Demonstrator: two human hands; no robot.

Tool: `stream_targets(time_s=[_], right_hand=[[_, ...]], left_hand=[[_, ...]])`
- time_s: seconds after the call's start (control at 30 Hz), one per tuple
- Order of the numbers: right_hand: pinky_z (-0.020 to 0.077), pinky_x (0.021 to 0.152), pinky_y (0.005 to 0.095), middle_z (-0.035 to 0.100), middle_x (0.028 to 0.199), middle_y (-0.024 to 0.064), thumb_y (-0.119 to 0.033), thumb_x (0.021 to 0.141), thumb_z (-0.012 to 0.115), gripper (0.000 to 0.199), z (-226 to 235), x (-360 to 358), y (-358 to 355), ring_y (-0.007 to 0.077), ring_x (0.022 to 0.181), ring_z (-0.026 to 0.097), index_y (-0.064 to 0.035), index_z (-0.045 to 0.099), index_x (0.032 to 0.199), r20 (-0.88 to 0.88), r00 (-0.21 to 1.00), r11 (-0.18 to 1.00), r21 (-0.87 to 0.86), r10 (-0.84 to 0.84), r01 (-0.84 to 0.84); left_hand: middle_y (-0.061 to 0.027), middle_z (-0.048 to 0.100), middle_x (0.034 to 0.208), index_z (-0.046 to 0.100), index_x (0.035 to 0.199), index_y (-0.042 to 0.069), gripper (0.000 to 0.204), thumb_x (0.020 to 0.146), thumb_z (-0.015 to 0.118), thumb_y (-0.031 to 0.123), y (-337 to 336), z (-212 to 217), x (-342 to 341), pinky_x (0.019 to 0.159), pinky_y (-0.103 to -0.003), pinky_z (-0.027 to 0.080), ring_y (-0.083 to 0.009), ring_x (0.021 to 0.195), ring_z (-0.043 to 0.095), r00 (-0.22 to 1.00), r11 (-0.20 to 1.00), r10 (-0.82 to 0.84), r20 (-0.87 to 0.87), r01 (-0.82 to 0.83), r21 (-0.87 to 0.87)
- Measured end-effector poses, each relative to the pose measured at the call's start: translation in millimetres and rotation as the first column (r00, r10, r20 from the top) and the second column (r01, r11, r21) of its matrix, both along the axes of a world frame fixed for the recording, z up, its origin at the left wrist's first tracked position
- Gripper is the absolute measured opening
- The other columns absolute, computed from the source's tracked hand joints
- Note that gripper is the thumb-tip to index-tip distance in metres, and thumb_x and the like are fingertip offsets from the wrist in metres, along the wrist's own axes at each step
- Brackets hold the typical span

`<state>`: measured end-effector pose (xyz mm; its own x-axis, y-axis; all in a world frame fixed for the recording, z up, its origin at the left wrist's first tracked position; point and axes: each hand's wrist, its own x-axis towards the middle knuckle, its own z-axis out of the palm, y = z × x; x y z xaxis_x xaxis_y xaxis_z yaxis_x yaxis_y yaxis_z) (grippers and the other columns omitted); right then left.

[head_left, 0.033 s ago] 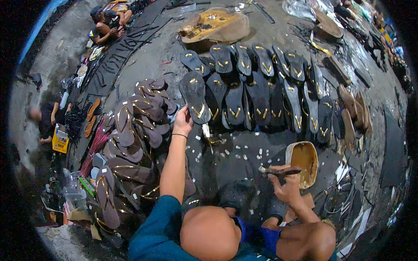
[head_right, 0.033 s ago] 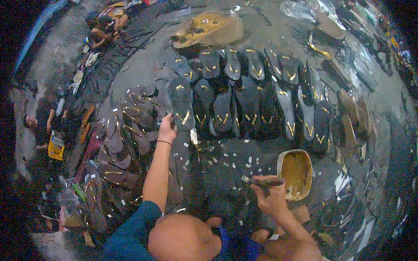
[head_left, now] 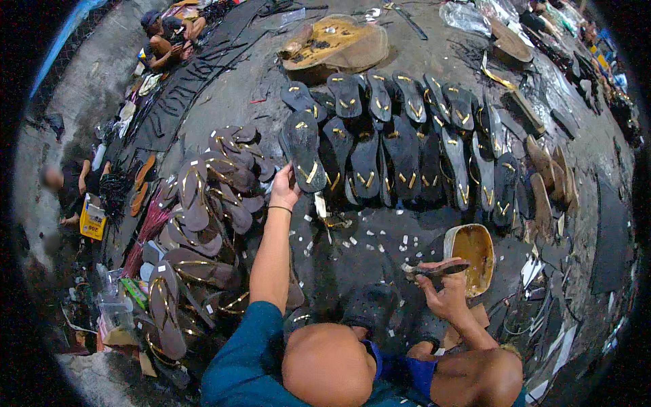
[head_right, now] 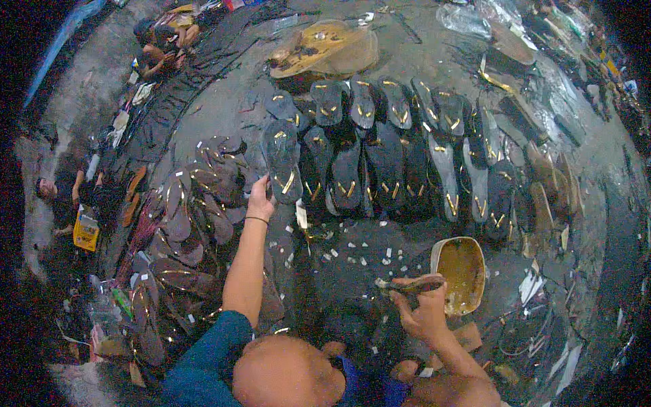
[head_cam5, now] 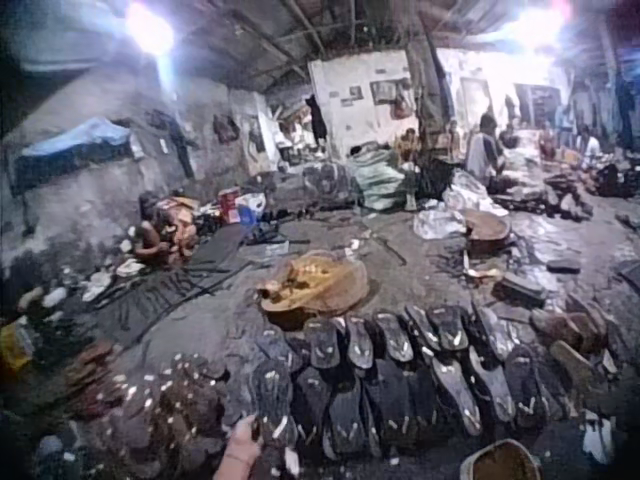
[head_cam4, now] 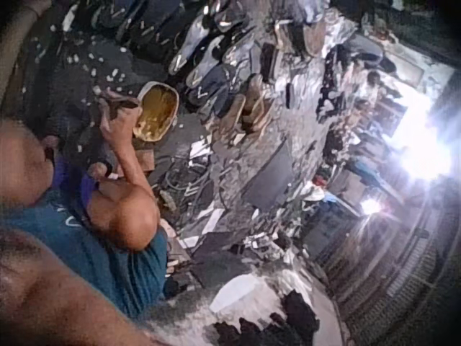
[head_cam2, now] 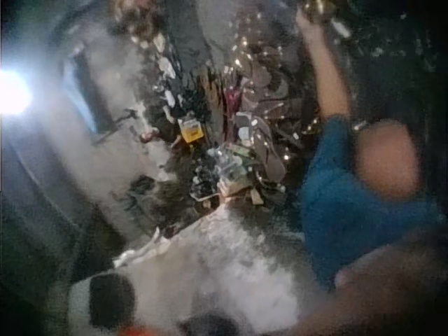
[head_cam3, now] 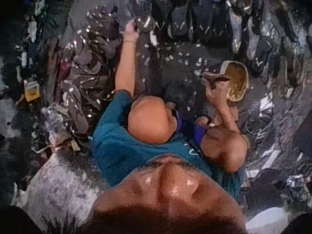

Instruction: The person applies glue to the soles of black sandals using a brush. They repeatedly dip the brush into a container of glue and spread it evenly across the sole of each sandal before placing it back on the floor.

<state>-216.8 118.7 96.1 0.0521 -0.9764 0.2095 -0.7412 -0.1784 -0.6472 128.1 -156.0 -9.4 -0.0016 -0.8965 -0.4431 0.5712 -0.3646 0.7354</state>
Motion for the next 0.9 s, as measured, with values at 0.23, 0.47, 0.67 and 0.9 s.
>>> stream_targets(time_s=[0.23,0.47,0.67,0.9], right_hand=[[0.0438,0.079,0.0428,0.066,0.094,0.0123,-0.016,0.084,0.067,0.018,-16.3,-44.9,-0.8,0.0342,0.088,0.058,-0.0076,0.068,0.099,0.121,0.928,0.914,0.258,-0.351,0.312],[0.0440,0.083,0.0441,0.065,0.100,0.0142,-0.019,0.086,0.064,0.020,-49.9,-104.6,20.4,0.0344,0.092,0.058,-0.0025,0.066,0.098,-0.311,0.842,0.881,0.028,-0.441,0.472],[0.0467,0.073,0.0465,0.064,0.087,0.0196,-0.022,0.085,0.064,0.026,-5.2,-84.1,11.9,0.0393,0.082,0.061,0.0027,0.062,0.094,-0.132,0.789,0.800,-0.080,-0.600,0.595],[0.0487,0.071,0.0486,0.064,0.080,0.0245,-0.024,0.079,0.068,0.030,-21.6,-98.4,77.7,0.0458,0.079,0.061,0.0023,0.060,0.092,-0.417,0.778,0.687,0.381,-0.469,0.619]], left_hand=[[-0.0132,0.062,0.117,0.054,0.124,0.002,0.037,0.095,0.051,0.024,-8.8,-56.9,-9.3,0.095,-0.033,0.045,-0.0244,0.110,0.059,0.969,0.981,0.167,0.183,-0.182,0.069],[-0.0217,0.037,0.141,0.049,0.127,-0.001,0.056,0.082,0.068,0.027,227.3,-3.4,33.6,0.105,-0.047,0.032,-0.0390,0.134,0.029,-0.497,0.980,-0.101,0.862,0.098,0.171],[-0.0222,0.045,0.127,0.052,0.122,-0.001,0.045,0.081,0.064,0.011,266.3,30.0,23.7,0.094,-0.044,0.043,-0.0393,0.116,0.047,-0.234,0.946,0.037,0.971,0.322,0.042],[-0.0061,0.066,0.091,0.066,0.095,0.006,0.019,0.080,0.071,0.016,245.4,15.2,-57.2,0.082,-0.037,0.050,-0.0257,0.093,0.063,0.258,0.884,-0.248,0.934,0.454,0.110]])
